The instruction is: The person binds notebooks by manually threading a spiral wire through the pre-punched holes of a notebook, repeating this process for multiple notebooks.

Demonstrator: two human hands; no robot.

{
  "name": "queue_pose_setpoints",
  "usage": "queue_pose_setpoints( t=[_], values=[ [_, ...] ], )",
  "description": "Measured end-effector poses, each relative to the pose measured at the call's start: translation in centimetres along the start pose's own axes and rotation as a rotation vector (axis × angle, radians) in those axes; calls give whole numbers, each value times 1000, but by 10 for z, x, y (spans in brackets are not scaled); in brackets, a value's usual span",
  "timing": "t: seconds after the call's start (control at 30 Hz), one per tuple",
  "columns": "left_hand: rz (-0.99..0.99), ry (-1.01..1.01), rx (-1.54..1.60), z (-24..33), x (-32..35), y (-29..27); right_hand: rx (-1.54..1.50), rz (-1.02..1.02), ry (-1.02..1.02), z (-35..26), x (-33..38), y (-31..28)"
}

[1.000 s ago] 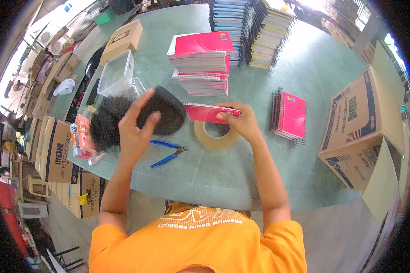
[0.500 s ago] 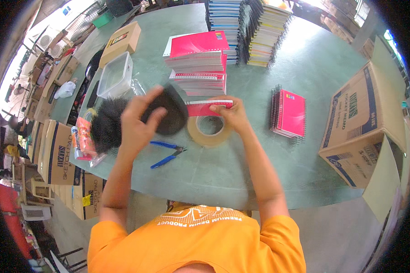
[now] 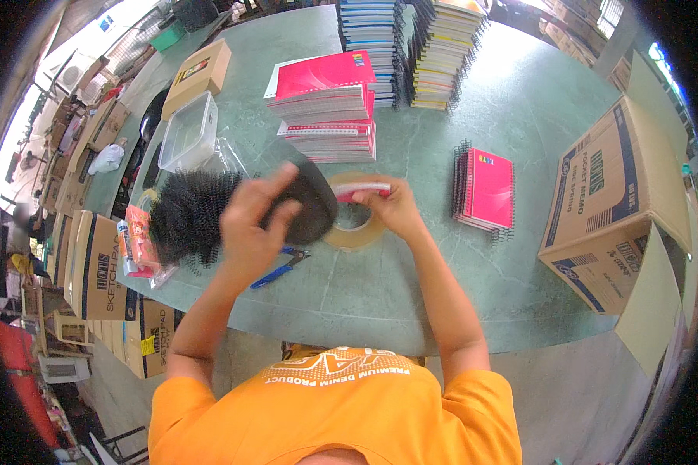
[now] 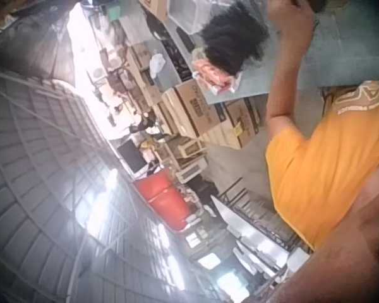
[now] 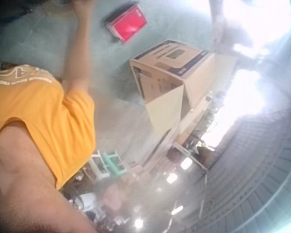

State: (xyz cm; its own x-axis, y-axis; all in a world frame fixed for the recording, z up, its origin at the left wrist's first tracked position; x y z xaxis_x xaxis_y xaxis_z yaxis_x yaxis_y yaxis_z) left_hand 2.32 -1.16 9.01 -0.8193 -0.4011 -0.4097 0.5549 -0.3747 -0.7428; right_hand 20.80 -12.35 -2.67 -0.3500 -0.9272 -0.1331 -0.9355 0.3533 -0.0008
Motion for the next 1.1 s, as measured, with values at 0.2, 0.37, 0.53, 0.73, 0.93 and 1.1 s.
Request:
queue_pose_setpoints(
  t=[0.2,0.37,0.53,0.73,0.93,1.1],
  values=[
    [-320,-2,-27,-8,1,33,-175,10,-63,-3,-3,6],
    [32,55,70,-12,-15,16,-100,34,-30,3,3,5],
    [-37,75,50,-9,-13,24,-129,45,-14,2,3,4],
    [-261,111,14,-2,-8,44,-105,32,2,6,2,3],
    [-252,55,88,4,-18,43,-42,23,-14,9,6,2],
    [47,34,277,6,-36,38,-17,19,7,12,7,-1]
  ],
)
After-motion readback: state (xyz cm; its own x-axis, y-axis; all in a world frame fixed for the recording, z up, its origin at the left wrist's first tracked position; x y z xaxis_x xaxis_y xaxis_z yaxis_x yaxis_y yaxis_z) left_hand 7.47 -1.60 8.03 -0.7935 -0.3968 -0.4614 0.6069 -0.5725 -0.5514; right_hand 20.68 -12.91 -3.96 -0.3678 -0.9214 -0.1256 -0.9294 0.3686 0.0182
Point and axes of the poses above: each hand's wrist, its own x-axis away from the middle knuckle, its own y-axis out of the palm, z = x × y, the point moved 3 cm from there along -x, towards the middle knuckle, and after that the axes turned 10 degrees about -z, right-handed, at the moved point
